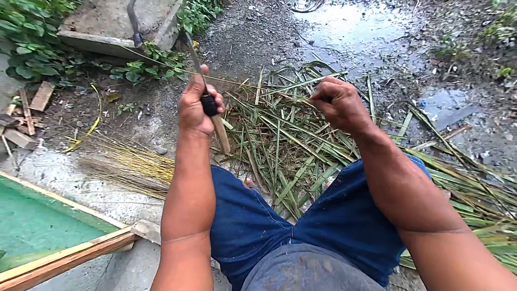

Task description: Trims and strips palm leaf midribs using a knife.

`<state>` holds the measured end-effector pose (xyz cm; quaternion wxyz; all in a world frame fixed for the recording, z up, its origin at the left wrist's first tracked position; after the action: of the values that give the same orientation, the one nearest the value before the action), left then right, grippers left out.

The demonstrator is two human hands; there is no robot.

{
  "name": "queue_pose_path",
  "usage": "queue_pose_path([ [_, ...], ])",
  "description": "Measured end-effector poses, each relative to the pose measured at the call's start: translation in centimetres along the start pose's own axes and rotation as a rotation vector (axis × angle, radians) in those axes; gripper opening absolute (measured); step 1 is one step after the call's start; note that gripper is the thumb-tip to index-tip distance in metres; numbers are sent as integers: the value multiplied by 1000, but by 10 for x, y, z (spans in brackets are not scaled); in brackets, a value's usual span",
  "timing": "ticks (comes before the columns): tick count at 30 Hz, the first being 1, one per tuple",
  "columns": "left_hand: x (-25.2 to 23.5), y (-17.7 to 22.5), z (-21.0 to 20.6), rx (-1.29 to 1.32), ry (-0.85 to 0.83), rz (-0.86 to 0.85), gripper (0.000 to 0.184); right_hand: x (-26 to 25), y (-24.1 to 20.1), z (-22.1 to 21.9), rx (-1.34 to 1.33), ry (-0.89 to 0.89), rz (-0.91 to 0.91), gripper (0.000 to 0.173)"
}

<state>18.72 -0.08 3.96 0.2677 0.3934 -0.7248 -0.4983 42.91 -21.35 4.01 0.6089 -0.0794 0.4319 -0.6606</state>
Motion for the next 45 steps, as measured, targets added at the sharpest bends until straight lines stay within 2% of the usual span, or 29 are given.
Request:
queue_pose_path([
  [4, -7, 18, 38, 89, 172, -94, 34, 3, 17, 16, 42, -20, -91, 10],
  [6, -11, 24, 62, 172, 303, -150, 32, 4, 28, 26, 67, -3, -215, 12],
  [8, -10, 22, 66, 160, 393, -172, 28, 5, 35, 29, 66, 8, -337, 15],
  [10, 0, 10, 33, 11, 314, -134, 29, 3, 35, 20, 20, -3, -383, 17],
  [13, 26, -24, -42, -249, -50, -14, 34, -2, 18, -5, -65, -76, -346, 18],
  [15, 37, -51, -77, -295, -249, 96, 45, -4, 5, -22, -130, -119, -295, 16],
  [17, 39, -63, -88, -263, -318, 154, 38, -3, -4, -32, -178, -163, -257, 15],
  [19, 33, -58, -81, -210, -296, 154, 32, -2, -5, -35, -204, -197, -252, 14],
  [23, 17, -37, -55, -85, -174, 62, 31, 0, 6, -30, -325, -239, -262, 15],
  [25, 17, -37, -55, -58, -159, 57, 30, 0, 6, -31, -385, -235, -269, 13],
  [29, 38, -62, -87, -213, -301, 175, 34, -2, 2, -39, -469, -212, -260, 13],
  [31, 41, -68, -94, -211, -348, 227, 34, -2, 2, -39, -498, -215, -241, 12],
  [33, 29, -54, -79, -172, -299, 169, 36, 0, 2, -32, -499, -238, -240, 11],
  [36, 7, -22, -40, -56, -127, 22, 33, 4, 7, -22, -483, -252, -241, 12],
  [38, 8, -20, -39, -54, -84, 11, 31, 5, 8, -22, -478, -245, -241, 11],
  [43, 45, -68, -98, -248, -359, 258, 34, 6, 4, -29, -505, -198, -260, 7],
  [45, 38, -61, -92, -210, -344, 226, 34, 7, 3, -26, -514, -206, -253, 8],
])
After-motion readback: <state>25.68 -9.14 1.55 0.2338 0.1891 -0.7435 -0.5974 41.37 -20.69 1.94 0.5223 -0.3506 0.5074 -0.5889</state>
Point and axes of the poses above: each hand's wrist, its own x-axis away from the middle knuckle, its own z-axis out of the back of the hand, y = z × x, the point moved 6 cm from there along -x, towards the middle knuckle, and after that the axes turned 1 degree about -x, right-handed, at the moved point
